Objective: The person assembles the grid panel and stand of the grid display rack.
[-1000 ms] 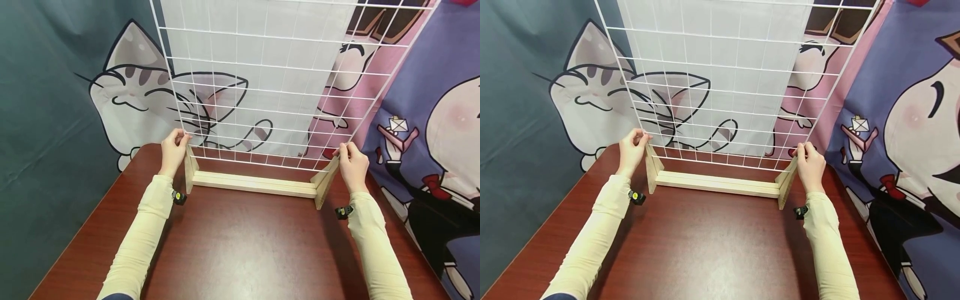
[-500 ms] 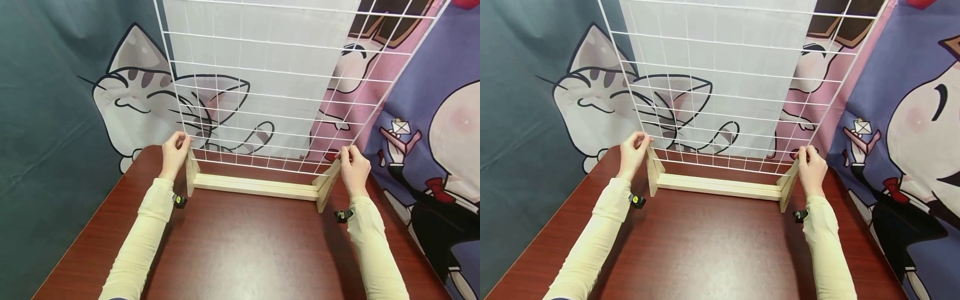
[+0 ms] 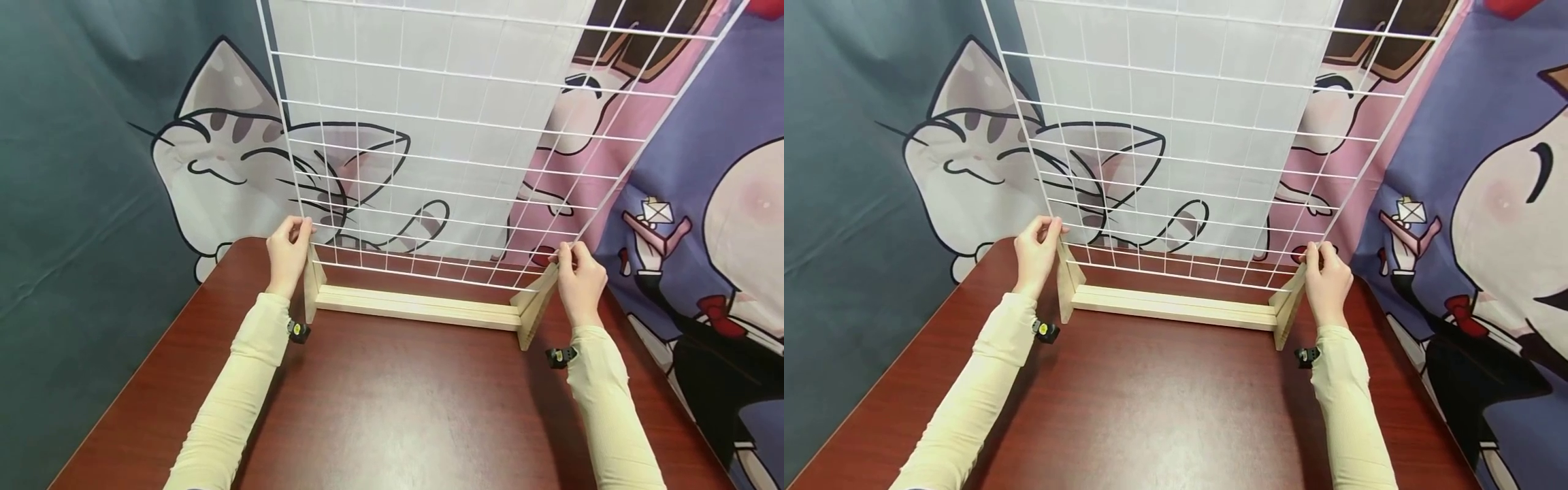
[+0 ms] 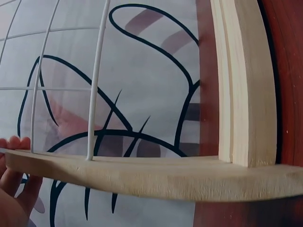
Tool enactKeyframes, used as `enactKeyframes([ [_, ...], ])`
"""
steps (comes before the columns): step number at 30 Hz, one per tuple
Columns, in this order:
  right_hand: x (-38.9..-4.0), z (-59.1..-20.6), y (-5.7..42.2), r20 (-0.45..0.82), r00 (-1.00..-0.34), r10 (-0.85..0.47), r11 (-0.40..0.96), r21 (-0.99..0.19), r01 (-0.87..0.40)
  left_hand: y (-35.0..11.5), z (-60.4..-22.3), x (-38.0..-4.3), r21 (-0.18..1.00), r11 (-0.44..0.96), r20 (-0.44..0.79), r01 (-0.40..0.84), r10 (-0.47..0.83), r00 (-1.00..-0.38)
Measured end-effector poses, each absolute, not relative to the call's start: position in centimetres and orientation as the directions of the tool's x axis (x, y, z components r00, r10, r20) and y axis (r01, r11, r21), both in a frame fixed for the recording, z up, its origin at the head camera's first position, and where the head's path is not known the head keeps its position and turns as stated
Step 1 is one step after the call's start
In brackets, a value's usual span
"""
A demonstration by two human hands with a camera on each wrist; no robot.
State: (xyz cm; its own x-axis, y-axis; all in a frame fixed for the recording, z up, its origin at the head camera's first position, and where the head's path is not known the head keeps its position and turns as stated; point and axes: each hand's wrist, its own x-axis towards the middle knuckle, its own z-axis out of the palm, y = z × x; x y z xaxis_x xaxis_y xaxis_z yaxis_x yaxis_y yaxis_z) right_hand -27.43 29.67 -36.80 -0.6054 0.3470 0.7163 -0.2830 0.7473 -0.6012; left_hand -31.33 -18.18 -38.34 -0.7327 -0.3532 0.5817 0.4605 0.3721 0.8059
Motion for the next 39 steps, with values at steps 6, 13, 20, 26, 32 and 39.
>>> enactKeyframes([
  [6, -27.47, -37.05, 29.56, 0.723, -0.592, 0.357, 0.761, -0.592, -0.265, -17.80, -38.32, -31.23, 0.806, 0.424, 0.574, 0.414, -0.383, -0.724],
  [13, -27.38, -37.04, 29.59, 0.729, -0.587, 0.352, 0.763, -0.587, -0.272, -17.45, -38.29, -31.29, 0.806, 0.444, 0.569, 0.390, -0.403, -0.717],
  [20, -27.32, -36.98, 29.62, 0.730, -0.582, 0.358, 0.751, -0.595, -0.285, -17.31, -38.34, -31.41, 0.797, 0.453, 0.583, 0.399, -0.405, -0.705],
  [26, -27.39, -36.98, 29.64, 0.737, -0.582, 0.344, 0.756, -0.585, -0.294, -17.30, -38.65, -31.44, 0.790, 0.450, 0.599, 0.417, -0.418, -0.683],
  [32, -27.46, -36.75, 29.44, 0.731, -0.573, 0.370, 0.750, -0.599, -0.280, -17.19, -38.86, -31.52, 0.791, 0.453, 0.597, 0.411, -0.425, -0.680],
  [39, -27.65, -36.51, 29.11, 0.720, -0.570, 0.396, 0.742, -0.617, -0.263, -17.19, -38.90, -31.56, 0.786, 0.458, 0.604, 0.415, -0.429, -0.672],
])
